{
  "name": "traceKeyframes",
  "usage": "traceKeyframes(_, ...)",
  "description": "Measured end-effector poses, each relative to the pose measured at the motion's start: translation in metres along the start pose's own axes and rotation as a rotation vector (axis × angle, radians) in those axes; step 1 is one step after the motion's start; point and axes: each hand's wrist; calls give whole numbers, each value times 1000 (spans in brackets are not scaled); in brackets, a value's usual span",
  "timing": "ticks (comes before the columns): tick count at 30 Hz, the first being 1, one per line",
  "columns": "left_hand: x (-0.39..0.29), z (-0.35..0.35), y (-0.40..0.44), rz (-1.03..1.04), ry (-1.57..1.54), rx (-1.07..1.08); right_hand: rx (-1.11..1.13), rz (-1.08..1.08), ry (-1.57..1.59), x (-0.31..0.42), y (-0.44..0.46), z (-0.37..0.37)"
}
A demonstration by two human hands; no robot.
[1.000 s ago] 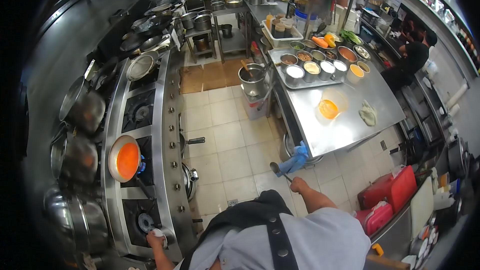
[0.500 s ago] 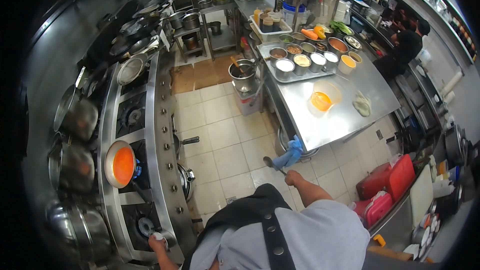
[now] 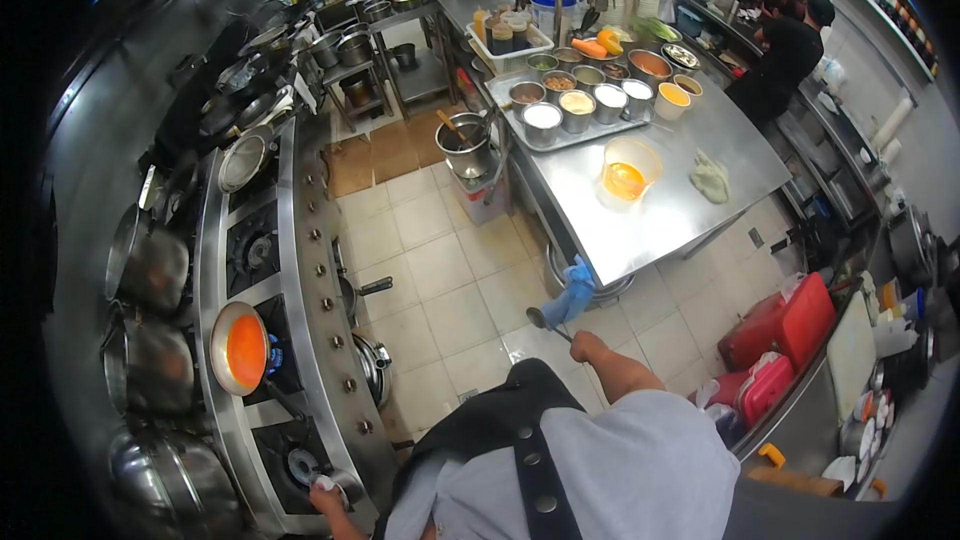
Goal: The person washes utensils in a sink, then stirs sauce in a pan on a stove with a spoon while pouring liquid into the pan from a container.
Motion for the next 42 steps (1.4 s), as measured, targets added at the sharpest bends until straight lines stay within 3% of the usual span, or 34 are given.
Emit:
traceKeyframes(2,0,1,1,1,-5,4,66,0,-47,-8,5,12)
traceKeyframes(3,0,-2,1,-10,-12,23,-4,128,69,3,-3,6)
traceKeyframes(10,36,9,20,48,-84,57,114,-204,-334,-27,9,27)
traceKeyframes(13,15,-23,1,75,-93,195,128,-6,-146,-15,5,14)
traceKeyframes(16,26,-14,11,250,21,253,-22,284,184,-10,9,12)
traceKeyframes(18,15,-24,4,209,12,238,-28,129,40,-43,31,40)
traceKeyframes(20,1,-34,-1,126,49,289,23,136,10,-26,22,24)
traceKeyframes(21,3,-32,1,138,78,277,11,269,145,-17,21,15)
traceKeyframes(24,10,-17,7,85,4,228,207,-101,-359,-35,35,22)
traceKeyframes(30,-6,-25,-4,-4,-1,216,159,34,-219,-14,32,-5)
traceKeyframes(31,-3,-20,-2,-5,-12,209,192,-147,-381,-41,48,12)
traceKeyframes(34,-7,-21,-7,-2,-30,180,237,-274,-620,-38,49,8)
traceKeyframes(37,-3,-17,-6,36,-72,137,165,-32,-271,-39,57,17)
traceKeyframes(42,-3,-12,-7,46,-126,99,288,-369,-627,-35,53,18)
Point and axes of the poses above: each hand's wrist, its own y-axis towards the middle knuckle, its own z-axis out of the palm, x = y × z, and after that the axes turned 11 degrees about -z, right-handed
